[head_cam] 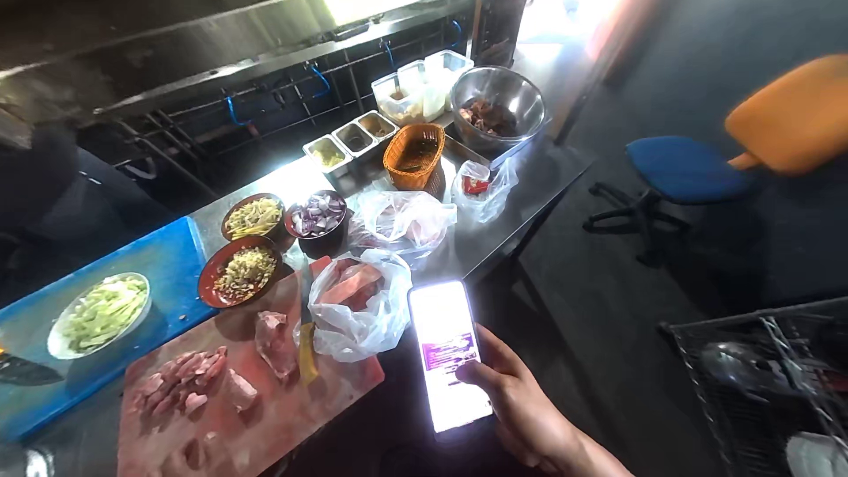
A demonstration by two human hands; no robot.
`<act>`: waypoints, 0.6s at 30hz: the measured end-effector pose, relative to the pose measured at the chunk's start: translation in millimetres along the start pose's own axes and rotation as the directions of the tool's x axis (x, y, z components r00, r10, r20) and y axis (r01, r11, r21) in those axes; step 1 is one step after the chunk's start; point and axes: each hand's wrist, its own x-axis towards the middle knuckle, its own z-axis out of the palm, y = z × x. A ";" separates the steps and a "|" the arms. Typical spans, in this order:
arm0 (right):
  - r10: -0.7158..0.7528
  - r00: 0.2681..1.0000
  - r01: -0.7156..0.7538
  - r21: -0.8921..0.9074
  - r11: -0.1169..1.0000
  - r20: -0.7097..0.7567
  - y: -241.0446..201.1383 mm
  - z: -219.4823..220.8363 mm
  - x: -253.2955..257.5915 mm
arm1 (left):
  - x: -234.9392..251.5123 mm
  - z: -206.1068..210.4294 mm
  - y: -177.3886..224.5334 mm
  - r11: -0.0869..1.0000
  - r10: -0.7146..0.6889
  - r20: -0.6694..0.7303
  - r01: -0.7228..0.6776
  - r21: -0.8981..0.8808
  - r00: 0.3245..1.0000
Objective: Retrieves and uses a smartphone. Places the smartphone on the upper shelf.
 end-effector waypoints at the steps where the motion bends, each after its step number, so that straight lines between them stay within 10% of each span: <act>1: -0.003 1.000 0.003 0.002 1.000 0.014 0.3 -0.8 -0.3 | 0.1 -4.1 3.3 1.000 -0.007 0.014 0.007 -0.010 1.000; 18: -0.009 0.997 0.009 0.008 1.000 0.071 -0.6 -4.9 0.4 | 0.1 -33.1 30.1 0.999 -0.031 0.126 0.034 -0.019 0.992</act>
